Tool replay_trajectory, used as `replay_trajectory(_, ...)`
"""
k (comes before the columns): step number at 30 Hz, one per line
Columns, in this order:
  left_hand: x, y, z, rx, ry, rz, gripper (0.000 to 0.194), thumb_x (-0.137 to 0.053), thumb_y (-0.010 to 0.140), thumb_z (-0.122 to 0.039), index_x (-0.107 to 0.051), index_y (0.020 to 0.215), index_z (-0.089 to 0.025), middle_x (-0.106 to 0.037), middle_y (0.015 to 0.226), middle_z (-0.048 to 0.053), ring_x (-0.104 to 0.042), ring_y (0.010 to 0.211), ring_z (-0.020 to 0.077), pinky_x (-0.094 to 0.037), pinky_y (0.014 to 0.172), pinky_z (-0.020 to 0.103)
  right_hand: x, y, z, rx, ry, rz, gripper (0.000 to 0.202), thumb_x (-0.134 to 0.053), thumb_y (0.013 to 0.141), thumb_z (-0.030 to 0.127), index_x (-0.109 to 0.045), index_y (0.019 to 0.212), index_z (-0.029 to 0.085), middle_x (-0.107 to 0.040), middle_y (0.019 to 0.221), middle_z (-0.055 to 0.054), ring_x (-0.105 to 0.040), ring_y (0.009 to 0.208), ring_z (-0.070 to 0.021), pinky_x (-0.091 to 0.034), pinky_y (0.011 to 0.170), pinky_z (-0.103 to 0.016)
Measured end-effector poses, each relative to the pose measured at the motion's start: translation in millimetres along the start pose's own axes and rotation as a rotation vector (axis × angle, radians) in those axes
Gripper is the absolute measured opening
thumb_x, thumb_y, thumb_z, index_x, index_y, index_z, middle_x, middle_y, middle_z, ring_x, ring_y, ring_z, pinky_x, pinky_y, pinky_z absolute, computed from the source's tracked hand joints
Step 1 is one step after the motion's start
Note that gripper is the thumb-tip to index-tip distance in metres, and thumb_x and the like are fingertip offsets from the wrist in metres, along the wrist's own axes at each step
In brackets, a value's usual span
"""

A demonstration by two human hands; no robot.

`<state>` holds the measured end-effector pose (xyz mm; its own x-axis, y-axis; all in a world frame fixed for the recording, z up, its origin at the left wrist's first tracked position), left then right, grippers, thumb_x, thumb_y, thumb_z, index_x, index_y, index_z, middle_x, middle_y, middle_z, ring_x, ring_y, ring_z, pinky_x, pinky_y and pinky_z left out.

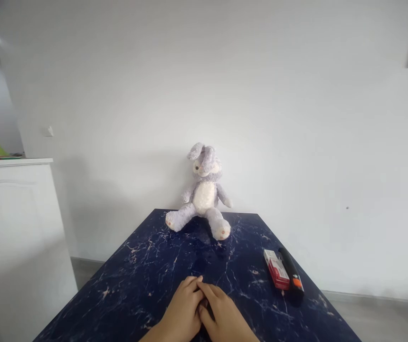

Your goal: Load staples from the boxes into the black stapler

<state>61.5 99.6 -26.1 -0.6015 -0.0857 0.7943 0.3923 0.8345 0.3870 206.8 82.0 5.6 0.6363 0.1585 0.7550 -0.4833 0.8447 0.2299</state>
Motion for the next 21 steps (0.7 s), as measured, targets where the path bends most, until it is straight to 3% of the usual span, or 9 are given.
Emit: replay_trajectory(21,2.6,0.2,-3.3,0.0,0.022,0.002,0.046,-0.052,0.078,-0.007,-0.072,0.117,-0.023,-0.064,0.13,0.01,-0.051,0.121,0.0301,-0.042,0.104,0.049,0.9,1.2,-1.6,0.01,0.013,0.007,0.05,-0.044,0.097,0.033,-0.046,0.147,0.026,-0.058,0.139,-0.008,-0.057,0.126,-0.0206,-0.043,0.109,-0.031)
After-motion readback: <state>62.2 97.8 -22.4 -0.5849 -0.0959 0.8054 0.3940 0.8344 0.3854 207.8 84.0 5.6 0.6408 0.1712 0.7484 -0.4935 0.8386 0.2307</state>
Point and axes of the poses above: each hand's wrist, its own y-axis towards the middle knuckle, its own x-axis out of the back of the hand, z = x × y, the point moved 3 cm from there along y, towards the middle knuckle
